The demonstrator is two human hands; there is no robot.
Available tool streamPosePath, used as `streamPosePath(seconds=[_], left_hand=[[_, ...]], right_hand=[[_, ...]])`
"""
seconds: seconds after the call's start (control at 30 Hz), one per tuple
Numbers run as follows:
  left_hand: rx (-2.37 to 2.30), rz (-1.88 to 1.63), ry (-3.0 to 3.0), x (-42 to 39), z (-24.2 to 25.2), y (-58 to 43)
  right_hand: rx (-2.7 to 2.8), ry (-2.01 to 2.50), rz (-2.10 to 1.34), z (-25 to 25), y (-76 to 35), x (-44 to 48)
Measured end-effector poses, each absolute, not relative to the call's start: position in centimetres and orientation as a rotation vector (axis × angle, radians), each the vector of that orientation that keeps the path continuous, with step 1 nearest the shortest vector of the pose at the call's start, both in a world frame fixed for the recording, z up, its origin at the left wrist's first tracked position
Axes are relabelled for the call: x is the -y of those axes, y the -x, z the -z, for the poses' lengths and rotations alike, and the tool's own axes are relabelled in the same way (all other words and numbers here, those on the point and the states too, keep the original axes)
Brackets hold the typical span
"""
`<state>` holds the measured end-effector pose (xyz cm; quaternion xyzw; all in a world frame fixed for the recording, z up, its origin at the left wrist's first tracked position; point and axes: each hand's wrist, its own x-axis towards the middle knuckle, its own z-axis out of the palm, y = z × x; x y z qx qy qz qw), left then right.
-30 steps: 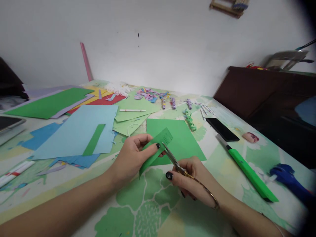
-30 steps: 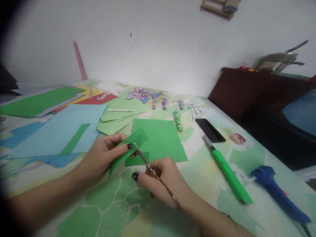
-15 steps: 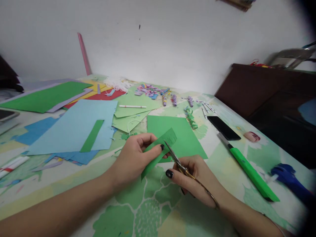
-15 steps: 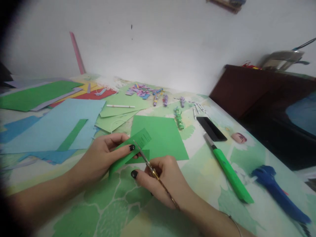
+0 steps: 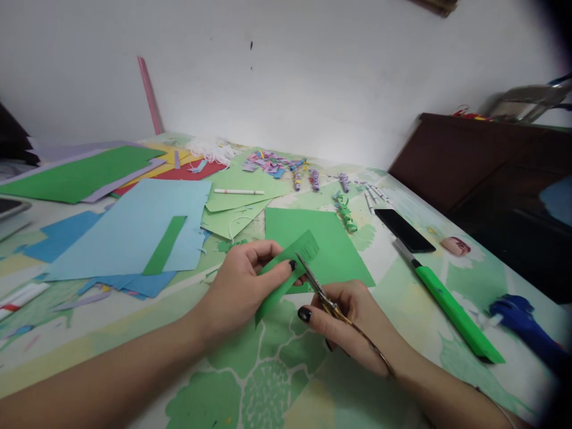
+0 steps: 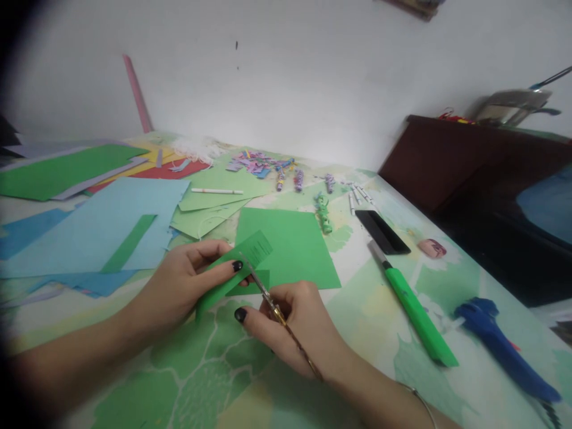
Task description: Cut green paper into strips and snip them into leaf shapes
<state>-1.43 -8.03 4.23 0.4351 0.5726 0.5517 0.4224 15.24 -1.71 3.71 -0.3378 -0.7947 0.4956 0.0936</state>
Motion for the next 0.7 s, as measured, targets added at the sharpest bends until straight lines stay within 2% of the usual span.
streamPosePath(seconds=[0.7], left_hand=[[-1.462,-1.389,-1.112,8.11,-4.11,1.36]], right_hand=[[2.348,1.021,-1.461,-3.68,-15.13,1.82]])
